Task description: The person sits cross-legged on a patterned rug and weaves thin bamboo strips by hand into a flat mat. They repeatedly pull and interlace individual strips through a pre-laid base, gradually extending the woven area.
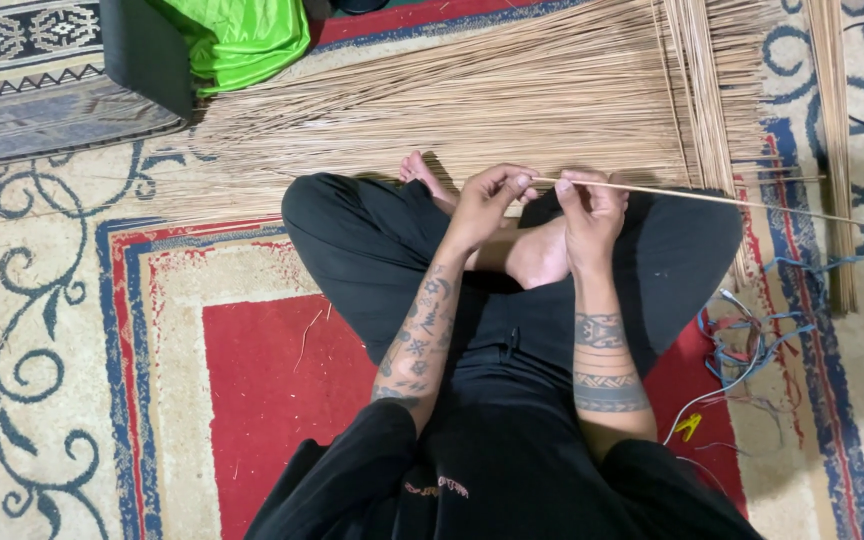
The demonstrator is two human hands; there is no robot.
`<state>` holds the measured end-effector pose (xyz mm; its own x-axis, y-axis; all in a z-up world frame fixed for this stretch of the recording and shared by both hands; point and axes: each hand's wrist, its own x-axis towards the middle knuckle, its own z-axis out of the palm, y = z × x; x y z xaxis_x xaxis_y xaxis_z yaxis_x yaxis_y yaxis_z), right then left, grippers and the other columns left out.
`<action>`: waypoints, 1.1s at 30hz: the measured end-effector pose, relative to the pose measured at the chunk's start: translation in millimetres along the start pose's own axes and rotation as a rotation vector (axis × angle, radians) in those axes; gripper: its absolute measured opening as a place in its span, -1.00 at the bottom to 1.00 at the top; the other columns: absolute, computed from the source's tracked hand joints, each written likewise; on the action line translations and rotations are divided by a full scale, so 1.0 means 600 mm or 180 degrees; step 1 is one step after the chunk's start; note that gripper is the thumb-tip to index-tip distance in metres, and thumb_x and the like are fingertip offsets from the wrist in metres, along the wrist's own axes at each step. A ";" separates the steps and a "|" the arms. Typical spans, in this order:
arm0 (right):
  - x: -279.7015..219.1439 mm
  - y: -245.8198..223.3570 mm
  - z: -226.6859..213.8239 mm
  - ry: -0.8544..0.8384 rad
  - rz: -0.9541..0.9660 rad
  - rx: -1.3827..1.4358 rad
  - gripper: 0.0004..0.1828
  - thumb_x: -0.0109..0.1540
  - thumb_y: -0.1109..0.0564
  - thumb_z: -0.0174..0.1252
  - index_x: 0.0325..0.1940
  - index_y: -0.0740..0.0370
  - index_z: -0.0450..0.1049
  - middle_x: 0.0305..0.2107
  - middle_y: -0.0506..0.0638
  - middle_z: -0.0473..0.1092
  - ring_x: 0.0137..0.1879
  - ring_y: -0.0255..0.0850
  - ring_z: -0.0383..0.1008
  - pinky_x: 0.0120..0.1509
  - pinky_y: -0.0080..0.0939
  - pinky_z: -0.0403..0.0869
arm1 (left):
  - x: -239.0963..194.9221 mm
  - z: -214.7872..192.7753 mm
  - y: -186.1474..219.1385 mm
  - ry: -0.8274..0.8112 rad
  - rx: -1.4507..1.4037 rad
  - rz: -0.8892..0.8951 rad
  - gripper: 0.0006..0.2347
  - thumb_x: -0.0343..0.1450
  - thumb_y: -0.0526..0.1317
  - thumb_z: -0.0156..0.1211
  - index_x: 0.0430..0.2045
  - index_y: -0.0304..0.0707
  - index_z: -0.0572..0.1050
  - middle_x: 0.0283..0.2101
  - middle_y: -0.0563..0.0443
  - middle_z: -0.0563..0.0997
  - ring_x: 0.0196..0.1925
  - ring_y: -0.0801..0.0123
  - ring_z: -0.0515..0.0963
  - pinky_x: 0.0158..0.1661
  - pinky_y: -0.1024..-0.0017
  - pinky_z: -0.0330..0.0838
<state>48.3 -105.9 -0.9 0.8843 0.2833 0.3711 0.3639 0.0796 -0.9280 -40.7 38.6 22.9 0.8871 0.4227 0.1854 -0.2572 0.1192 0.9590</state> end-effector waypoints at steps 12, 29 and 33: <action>0.016 0.057 -0.035 0.0397 0.0653 0.1563 -0.90 0.42 0.18 0.11 -0.03 0.25 0.49 -0.08 0.05 0.48 -0.25 -0.33 0.52 -0.17 -0.42 0.49 | -0.005 -0.226 -0.061 0.3499 -0.1862 0.0038 -0.79 0.50 -0.05 0.22 -0.33 -0.18 0.48 -0.53 0.30 0.34 -0.50 0.66 0.38 -0.44 0.79 0.23; 0.009 0.019 -0.007 0.0476 0.1117 0.1585 -0.82 0.43 0.09 0.07 0.02 0.19 0.50 -0.36 -0.08 0.44 -0.26 -0.41 0.46 -0.14 -0.49 0.39 | 0.030 -0.007 -0.088 0.1493 -0.1657 -0.0124 -0.80 0.61 -0.17 0.07 -0.01 -0.30 0.52 -0.06 -0.32 0.67 -0.03 0.13 0.72 -0.10 0.49 0.59; 0.035 0.031 -0.071 0.0855 0.1022 0.1848 -0.82 0.45 0.07 0.07 0.04 0.21 0.46 -0.48 -0.09 0.35 -0.33 -0.39 0.39 -0.10 -0.46 0.43 | 0.029 -0.130 -0.101 0.2143 -0.1644 0.0024 -0.77 0.62 -0.11 0.00 -0.02 -0.27 0.49 -0.06 -0.14 0.70 -0.07 0.32 0.72 -0.13 0.55 0.56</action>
<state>85.8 -139.3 -9.0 0.9903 0.1390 0.0025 -0.0749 0.5488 -0.8326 -39.6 108.6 -48.8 0.5093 0.8503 -0.1327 -0.5502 0.4403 0.7096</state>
